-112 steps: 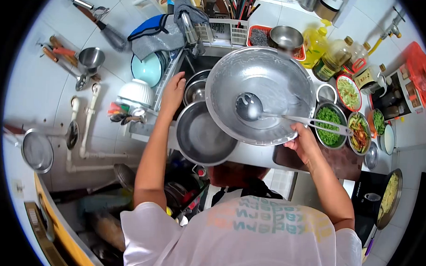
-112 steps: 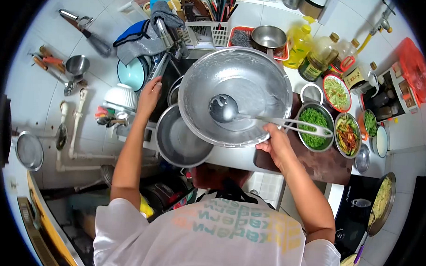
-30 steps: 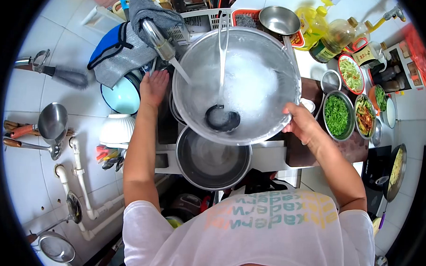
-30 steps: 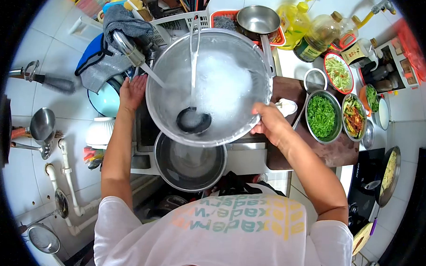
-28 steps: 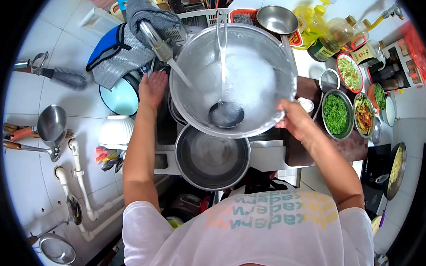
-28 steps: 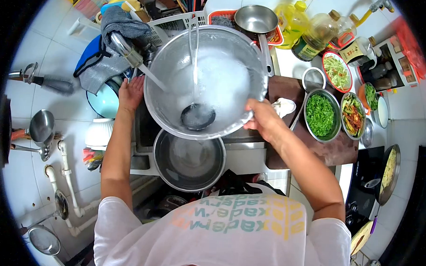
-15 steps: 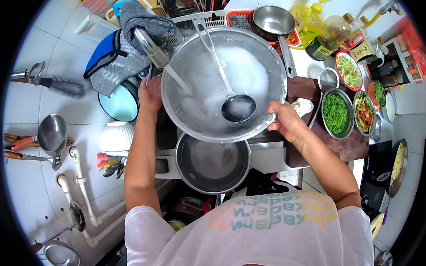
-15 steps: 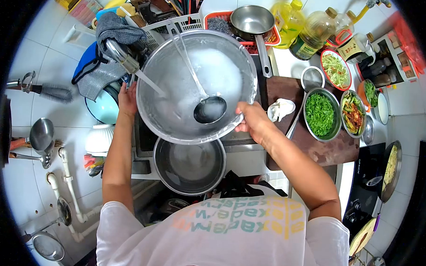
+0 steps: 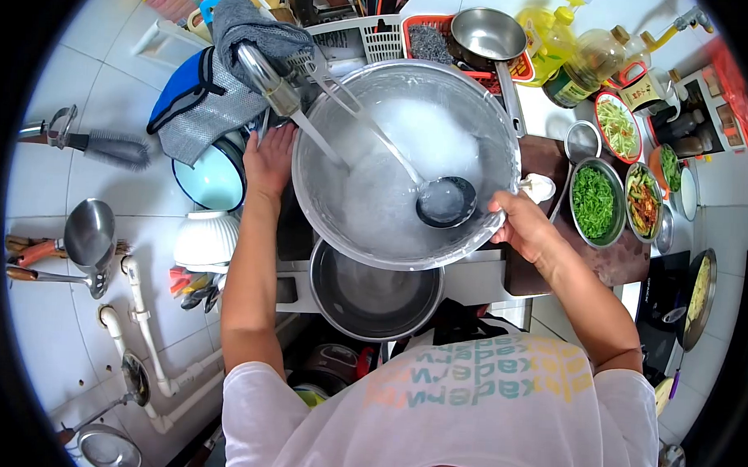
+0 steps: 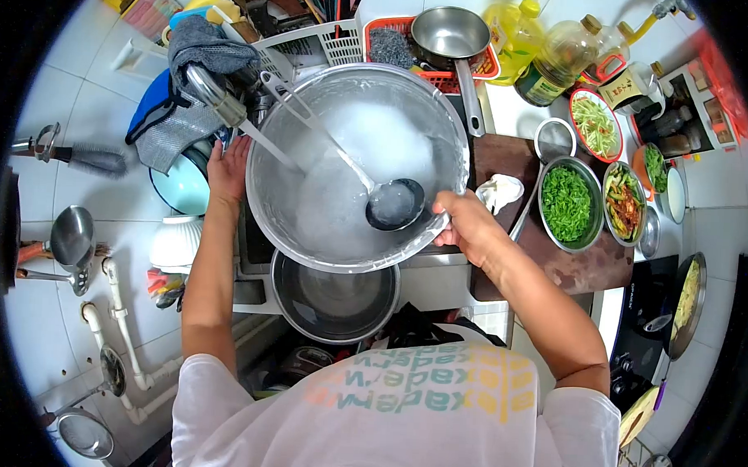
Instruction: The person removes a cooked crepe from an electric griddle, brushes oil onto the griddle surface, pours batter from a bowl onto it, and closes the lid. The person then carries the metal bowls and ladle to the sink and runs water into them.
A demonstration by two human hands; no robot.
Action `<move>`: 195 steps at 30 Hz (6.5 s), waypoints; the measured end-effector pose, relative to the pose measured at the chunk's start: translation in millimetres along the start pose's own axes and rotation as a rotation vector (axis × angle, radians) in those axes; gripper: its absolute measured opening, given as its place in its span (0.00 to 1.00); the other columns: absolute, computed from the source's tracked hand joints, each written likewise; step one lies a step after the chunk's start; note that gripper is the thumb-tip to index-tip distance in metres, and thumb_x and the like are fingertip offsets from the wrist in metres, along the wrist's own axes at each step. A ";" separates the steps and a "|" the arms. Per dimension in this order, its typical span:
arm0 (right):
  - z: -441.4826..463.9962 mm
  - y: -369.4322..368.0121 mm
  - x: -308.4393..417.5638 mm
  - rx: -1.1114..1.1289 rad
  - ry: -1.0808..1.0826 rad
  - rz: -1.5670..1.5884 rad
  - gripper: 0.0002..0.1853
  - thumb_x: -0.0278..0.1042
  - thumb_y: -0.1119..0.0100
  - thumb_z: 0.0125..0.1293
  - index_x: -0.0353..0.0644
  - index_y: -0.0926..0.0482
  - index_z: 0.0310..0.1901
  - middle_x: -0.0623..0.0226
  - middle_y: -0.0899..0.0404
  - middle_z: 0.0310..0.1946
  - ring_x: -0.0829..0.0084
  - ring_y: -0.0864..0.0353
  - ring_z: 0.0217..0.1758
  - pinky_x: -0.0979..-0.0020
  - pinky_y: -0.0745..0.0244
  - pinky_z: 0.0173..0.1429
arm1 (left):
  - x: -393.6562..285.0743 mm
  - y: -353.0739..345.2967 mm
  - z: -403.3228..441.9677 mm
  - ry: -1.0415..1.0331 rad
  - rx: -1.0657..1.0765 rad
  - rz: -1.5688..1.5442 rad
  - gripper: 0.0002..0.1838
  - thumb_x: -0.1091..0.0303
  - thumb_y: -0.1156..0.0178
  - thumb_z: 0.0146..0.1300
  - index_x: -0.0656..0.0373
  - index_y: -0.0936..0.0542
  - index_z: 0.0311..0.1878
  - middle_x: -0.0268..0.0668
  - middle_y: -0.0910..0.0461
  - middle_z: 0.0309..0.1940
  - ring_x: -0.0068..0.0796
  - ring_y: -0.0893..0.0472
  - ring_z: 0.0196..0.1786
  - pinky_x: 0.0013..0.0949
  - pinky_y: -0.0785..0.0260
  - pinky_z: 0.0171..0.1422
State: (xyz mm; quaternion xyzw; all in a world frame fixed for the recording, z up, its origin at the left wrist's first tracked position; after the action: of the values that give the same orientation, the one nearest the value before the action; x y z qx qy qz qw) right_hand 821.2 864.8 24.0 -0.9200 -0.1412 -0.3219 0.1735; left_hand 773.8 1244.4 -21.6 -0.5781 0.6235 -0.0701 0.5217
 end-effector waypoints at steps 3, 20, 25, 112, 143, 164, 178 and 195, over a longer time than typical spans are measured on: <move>-2.5 -4.3 4.8 -0.028 0.060 -0.054 0.06 0.28 0.54 0.51 0.36 0.32 0.30 0.64 0.30 0.20 0.74 0.30 0.16 0.76 0.32 0.16 | -3.6 -8.9 3.7 -0.015 0.062 -0.032 0.32 0.54 0.62 0.64 0.66 0.55 0.63 0.48 0.52 0.64 0.43 0.48 0.65 0.43 0.58 0.69; -55.5 55.6 6.0 -0.103 0.153 -0.082 0.05 0.29 0.50 0.50 0.39 0.32 0.25 0.70 0.34 0.14 0.80 0.38 0.10 0.78 0.39 0.14 | 16.7 87.4 -100.4 -0.072 -0.110 1.318 0.35 0.52 0.41 0.52 0.67 0.36 0.57 0.45 0.32 0.54 0.32 0.33 0.57 0.28 0.46 0.61; -83.9 104.2 3.8 -0.112 0.144 -0.097 0.04 0.30 0.50 0.51 0.40 0.32 0.28 0.72 0.33 0.16 0.80 0.36 0.12 0.80 0.42 0.13 | 72.7 115.9 -222.4 0.250 -0.466 1.055 0.34 0.52 0.40 0.51 0.62 0.36 0.57 0.43 0.31 0.52 0.34 0.31 0.53 0.32 0.43 0.57; -108.9 167.5 -120.4 -0.029 -0.061 -0.068 0.06 0.31 0.52 0.50 0.38 0.33 0.27 0.67 0.34 0.18 0.77 0.36 0.14 0.78 0.40 0.16 | -5.4 -80.1 -202.7 -1.117 -0.415 2.465 0.37 0.78 0.53 0.50 0.30 0.45 0.62 0.48 0.40 0.58 0.47 0.23 0.26 0.39 0.30 0.27; -39.5 56.9 -191.5 0.259 -0.126 -0.302 0.19 0.37 0.52 0.57 0.35 0.35 0.47 0.63 0.26 0.33 0.75 0.28 0.26 0.79 0.29 0.24 | -64.1 38.8 -232.2 -0.739 -0.716 1.288 0.29 0.76 0.52 0.49 0.52 0.41 0.59 0.42 0.30 0.46 0.39 0.24 0.39 0.36 0.29 0.34; -198.1 258.4 -191.7 0.012 0.141 -0.236 0.12 0.41 0.46 0.58 0.41 0.27 0.25 0.73 0.25 0.24 0.83 0.29 0.28 0.79 0.32 0.33 | 145.1 -62.5 -214.0 0.123 -0.024 0.468 0.05 0.79 0.46 0.46 0.62 0.29 0.29 0.35 0.27 0.26 0.24 0.26 0.26 0.18 0.29 0.22; -377.0 383.2 -241.5 -0.580 0.457 -0.447 0.07 0.27 0.49 0.59 0.37 0.26 0.38 0.67 0.26 0.31 0.79 0.27 0.33 0.80 0.32 0.37 | 427.9 -143.3 -392.4 0.444 0.307 1.021 0.25 0.76 0.51 0.45 0.55 0.39 0.51 0.38 0.33 0.39 0.29 0.29 0.37 0.28 0.30 0.28; -429.1 378.9 -340.0 -0.771 0.176 0.601 0.32 0.51 0.48 0.58 0.34 0.39 0.55 0.65 0.26 0.32 0.80 0.24 0.30 0.82 0.29 0.30 | 581.6 -180.6 -480.9 0.896 0.947 1.285 0.34 0.79 0.55 0.44 0.55 0.45 0.59 0.39 0.31 0.43 0.31 0.25 0.38 0.29 0.27 0.30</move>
State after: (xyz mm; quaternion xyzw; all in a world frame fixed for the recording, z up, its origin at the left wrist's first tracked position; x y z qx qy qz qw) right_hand 472.9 297.5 33.8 -0.8866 0.2748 -0.3626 -0.0831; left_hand 662.6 476.5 -13.7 0.2357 0.8755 -0.2321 0.3522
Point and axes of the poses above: each hand's wrist, its own z-axis towards the middle knuckle, its own y-axis out of the back of the hand, x = y × z, the point moved 7 cm from there along z, towards the middle knuckle
